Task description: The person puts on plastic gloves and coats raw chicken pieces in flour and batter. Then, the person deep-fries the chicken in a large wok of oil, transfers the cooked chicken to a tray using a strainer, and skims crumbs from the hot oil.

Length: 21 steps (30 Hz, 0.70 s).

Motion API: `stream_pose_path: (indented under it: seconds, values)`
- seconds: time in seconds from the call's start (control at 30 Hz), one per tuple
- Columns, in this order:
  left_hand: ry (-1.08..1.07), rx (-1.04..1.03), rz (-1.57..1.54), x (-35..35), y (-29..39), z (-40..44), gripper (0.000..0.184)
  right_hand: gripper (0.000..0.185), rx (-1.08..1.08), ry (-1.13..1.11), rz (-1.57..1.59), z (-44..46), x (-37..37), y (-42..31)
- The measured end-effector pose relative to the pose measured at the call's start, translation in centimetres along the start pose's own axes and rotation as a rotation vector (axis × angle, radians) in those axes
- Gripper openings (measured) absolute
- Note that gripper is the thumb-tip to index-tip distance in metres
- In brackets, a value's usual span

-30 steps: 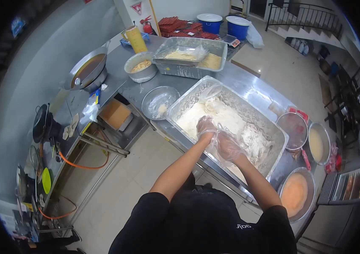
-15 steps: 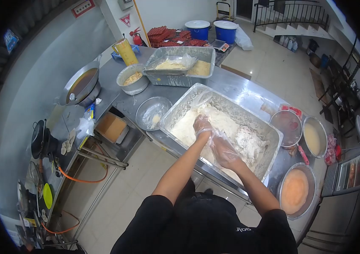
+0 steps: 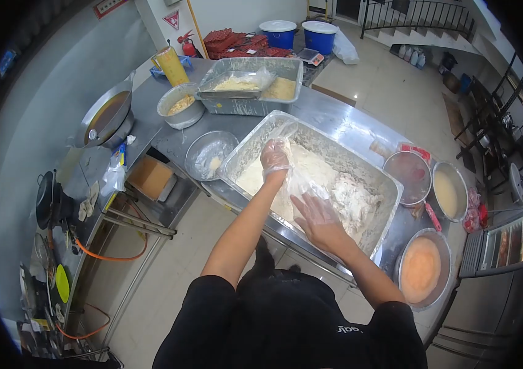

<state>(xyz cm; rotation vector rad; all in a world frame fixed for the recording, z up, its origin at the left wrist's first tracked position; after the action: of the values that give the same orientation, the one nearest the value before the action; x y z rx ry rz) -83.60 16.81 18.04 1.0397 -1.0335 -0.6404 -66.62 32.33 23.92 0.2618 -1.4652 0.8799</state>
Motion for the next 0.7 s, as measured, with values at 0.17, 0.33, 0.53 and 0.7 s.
stream_pose_path:
  seconds: [0.17,0.33,0.53,0.7]
  values:
    - [0.014,-0.013,0.003,1.1,0.7,0.2,0.019,0.053,0.065,-0.051,-0.022,-1.1,0.2,-0.8]
    - [-0.184,-0.048,0.309,0.7,-4.5,3.7,0.025,0.05,-0.005,-0.08,0.407,-1.3,1.4,0.7]
    - [-0.653,-0.101,0.525,2.3,-5.1,4.1,0.053,0.036,-0.112,-0.092,0.534,-0.4,3.1,3.8]
    - [-0.653,0.317,-0.922,6.2,-4.0,1.3,0.046,0.029,-0.134,0.003,0.596,2.1,3.5,3.7]
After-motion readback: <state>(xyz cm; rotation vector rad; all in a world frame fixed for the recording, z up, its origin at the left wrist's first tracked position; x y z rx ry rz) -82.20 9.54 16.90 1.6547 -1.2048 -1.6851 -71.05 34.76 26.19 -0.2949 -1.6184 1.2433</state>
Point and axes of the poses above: each hand's wrist, its own z-axis towards the middle knuckle, its own x-axis out of the back of the hand, y = z × x, the point moved 9 cm from there along z, towards the middle knuckle, and after that the axes turned 7 degrees about -y, right-handed, at the moved point
